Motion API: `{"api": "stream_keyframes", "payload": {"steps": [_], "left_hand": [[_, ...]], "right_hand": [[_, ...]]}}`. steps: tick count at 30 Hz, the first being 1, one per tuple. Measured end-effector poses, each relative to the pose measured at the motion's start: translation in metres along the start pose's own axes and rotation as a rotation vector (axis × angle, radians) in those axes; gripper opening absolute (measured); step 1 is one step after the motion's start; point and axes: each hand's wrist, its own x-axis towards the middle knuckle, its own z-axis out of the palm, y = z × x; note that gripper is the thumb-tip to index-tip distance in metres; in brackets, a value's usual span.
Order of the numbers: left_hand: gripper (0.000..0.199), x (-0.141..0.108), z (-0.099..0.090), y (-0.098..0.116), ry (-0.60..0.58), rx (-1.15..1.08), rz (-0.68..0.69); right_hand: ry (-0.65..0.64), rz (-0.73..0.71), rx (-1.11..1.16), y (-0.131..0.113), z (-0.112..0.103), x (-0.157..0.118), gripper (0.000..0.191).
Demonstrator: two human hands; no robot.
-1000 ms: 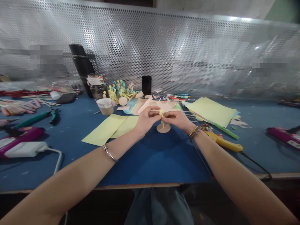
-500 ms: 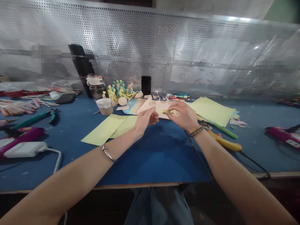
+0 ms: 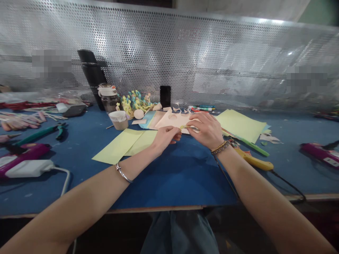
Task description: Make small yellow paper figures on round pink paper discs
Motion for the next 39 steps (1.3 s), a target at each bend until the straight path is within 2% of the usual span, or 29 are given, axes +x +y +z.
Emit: {"api": "stream_keyframes", "payload": {"steps": [4,7,13,17,19,30,37,39], "left_hand": [[0.019,0.000,0.001,0.001,0.008,0.021,0.011],[0.020,-0.001,0.001,0.002,0.026,0.041,0.051],[0.020,0.001,-0.001,-0.001,0.026,0.129,0.225],[0.020,0.005,-0.002,-0.006,0.040,0.172,0.297],[0.021,0.005,-0.002,-0.008,0.041,0.205,0.324],[0.026,-0.001,-0.001,-0.004,0.003,0.287,0.352],[0.028,-0.002,-0.001,-0.001,0.004,0.307,0.356],[0.029,-0.002,-0.001,-0.001,-0.002,0.305,0.366]], "right_hand": [[-0.020,0.027,0.039,-0.003,-0.002,0.001,0.010],[-0.010,0.085,0.101,-0.007,-0.006,0.003,0.022],[0.157,0.343,0.240,-0.004,-0.007,0.006,0.043],[0.129,0.504,0.420,0.001,-0.001,0.002,0.054],[0.109,0.540,0.475,0.001,0.000,0.001,0.056],[0.086,0.510,0.485,-0.004,0.002,0.003,0.049],[0.077,0.461,0.511,-0.006,0.004,0.002,0.072],[0.084,0.448,0.510,-0.005,0.007,0.002,0.073]]}}
